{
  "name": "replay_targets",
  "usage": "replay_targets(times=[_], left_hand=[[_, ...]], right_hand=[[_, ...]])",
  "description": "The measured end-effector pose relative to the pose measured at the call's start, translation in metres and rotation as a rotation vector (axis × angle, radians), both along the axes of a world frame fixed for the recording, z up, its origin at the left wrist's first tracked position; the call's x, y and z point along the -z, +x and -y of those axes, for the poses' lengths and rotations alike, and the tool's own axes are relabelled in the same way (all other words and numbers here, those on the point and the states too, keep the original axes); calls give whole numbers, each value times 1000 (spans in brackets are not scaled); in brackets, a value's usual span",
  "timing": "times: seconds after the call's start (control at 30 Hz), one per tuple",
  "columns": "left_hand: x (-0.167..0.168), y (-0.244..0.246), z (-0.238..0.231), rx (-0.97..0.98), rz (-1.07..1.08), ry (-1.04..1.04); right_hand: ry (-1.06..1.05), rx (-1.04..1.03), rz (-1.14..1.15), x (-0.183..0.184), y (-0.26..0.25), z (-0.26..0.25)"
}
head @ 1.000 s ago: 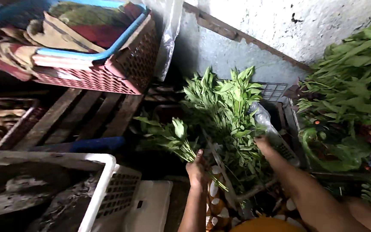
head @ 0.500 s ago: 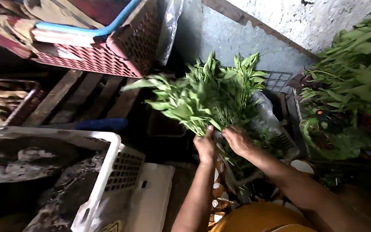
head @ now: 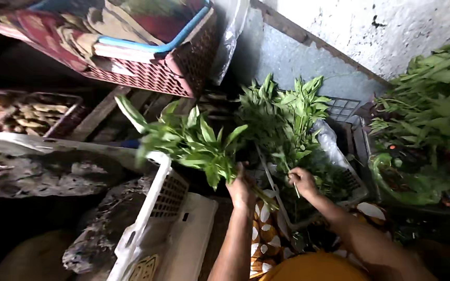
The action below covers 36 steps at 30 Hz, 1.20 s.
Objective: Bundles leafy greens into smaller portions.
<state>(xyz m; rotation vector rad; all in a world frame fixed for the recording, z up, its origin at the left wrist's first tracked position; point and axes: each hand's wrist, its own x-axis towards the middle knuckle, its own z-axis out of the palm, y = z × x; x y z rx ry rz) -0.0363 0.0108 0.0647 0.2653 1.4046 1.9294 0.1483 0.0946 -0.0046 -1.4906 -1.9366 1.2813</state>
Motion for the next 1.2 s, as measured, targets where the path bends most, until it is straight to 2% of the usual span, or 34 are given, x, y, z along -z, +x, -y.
replay_targets(times=[0.07, 0.13, 0.27, 0.33, 0.43, 0.53, 0.6, 0.67, 0.73, 0.8, 0.87, 0.97, 1.03, 1.1, 1.13, 1.17, 1.2], left_hand=[[20, 24, -5, 91, 77, 28], [30, 52, -15, 160, 112, 15], [37, 92, -29, 198, 247, -40], [31, 96, -33, 180, 305, -62], [31, 88, -30, 161, 228, -8], [28, 84, -31, 64, 48, -35], [18, 87, -29, 114, -119, -129], [8, 96, -28, 254, -237, -200], [6, 109, -39, 275, -209, -159], [8, 114, -55, 285, -208, -145], [6, 110, -60, 418, -219, -201], [3, 99, -55, 723, -292, -218], [-13, 92, -45, 909, -565, -345], [-36, 93, -26, 943, -1094, -472], [-40, 96, -17, 835, -1388, -373], [-36, 96, -13, 686, -1656, -157], [-35, 93, -15, 619, -1854, 40]], right_hand=[[78, 40, -203, -21, 1, -10], [131, -35, -244, -37, -1, -10], [267, -207, 28, -50, -9, 10], [262, -256, 106, -50, -4, 14], [227, -313, 279, -53, 17, 3], [227, -222, 394, -48, 42, -13], [276, -192, 258, -49, 45, -13], [213, -278, 121, -52, 37, 0], [126, -271, 32, -50, 26, 17], [116, -159, -66, -42, 22, 24], [100, -131, -107, -37, 29, 21], [-13, -146, -100, -46, 50, 10], [-58, -158, -64, -58, 64, -1], [-91, -231, 11, -75, 77, -10], [-93, -288, 67, -86, 82, -15], [-88, -342, 119, -96, 86, -17], [-90, -388, 156, -107, 88, -17]])
